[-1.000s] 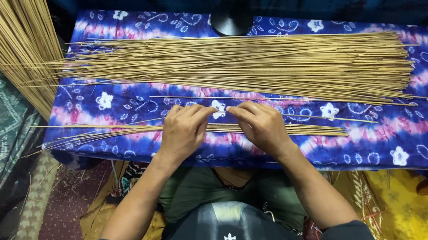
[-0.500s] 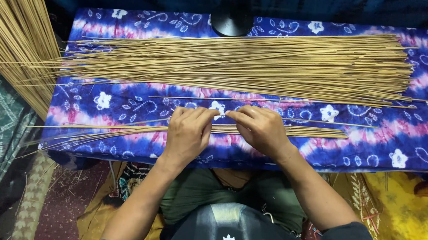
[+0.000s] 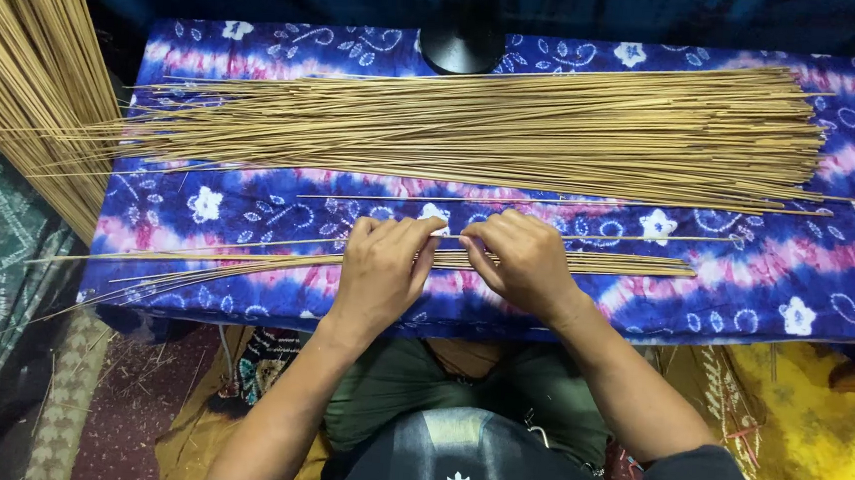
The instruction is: Sorting and aligning long thin wooden sticks on a patterned cloth
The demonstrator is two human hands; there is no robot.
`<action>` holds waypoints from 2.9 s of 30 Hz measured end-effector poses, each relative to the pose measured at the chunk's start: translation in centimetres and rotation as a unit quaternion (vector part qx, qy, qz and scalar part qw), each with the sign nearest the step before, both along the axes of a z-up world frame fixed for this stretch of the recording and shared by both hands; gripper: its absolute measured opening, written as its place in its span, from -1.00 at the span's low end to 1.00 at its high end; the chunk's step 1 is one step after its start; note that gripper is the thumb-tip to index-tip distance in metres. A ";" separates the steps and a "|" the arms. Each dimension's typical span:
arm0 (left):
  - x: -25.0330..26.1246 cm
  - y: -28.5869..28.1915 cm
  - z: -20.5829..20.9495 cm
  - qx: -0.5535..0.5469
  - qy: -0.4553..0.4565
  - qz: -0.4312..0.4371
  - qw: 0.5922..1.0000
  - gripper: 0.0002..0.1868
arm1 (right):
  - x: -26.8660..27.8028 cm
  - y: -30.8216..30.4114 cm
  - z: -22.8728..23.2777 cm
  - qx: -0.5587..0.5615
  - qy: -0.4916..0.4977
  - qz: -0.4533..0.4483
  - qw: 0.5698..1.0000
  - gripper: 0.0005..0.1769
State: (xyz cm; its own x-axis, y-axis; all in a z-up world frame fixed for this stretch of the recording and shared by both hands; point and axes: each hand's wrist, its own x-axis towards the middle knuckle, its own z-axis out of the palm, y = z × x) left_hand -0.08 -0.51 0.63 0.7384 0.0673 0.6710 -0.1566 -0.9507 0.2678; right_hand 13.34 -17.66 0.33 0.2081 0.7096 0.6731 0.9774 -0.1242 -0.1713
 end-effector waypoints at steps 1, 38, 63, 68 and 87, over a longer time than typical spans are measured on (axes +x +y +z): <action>0.1 -0.1 -0.3 0.000 0.000 0.001 1.000 -0.79 | 0.0 0.0 0.2 0.000 0.000 0.001 1.000 -0.95; -1.3 1.8 -0.3 0.022 0.069 0.001 0.997 -0.64 | 3.4 -7.3 -0.4 -0.041 -0.051 -0.073 0.995 -0.70; -7.3 8.0 1.9 0.090 0.123 0.040 0.988 -0.60 | 8.3 -18.4 0.1 -0.105 0.012 -0.129 0.986 -0.85; -9.6 9.9 0.6 0.092 0.142 0.043 0.985 -0.62 | 8.8 -20.8 -1.0 -0.145 -0.018 -0.134 0.980 -0.75; -7.0 10.4 -4.7 0.094 0.188 0.022 0.977 -0.58 | 9.8 -19.2 -6.3 -0.239 -0.027 -0.168 0.956 -0.65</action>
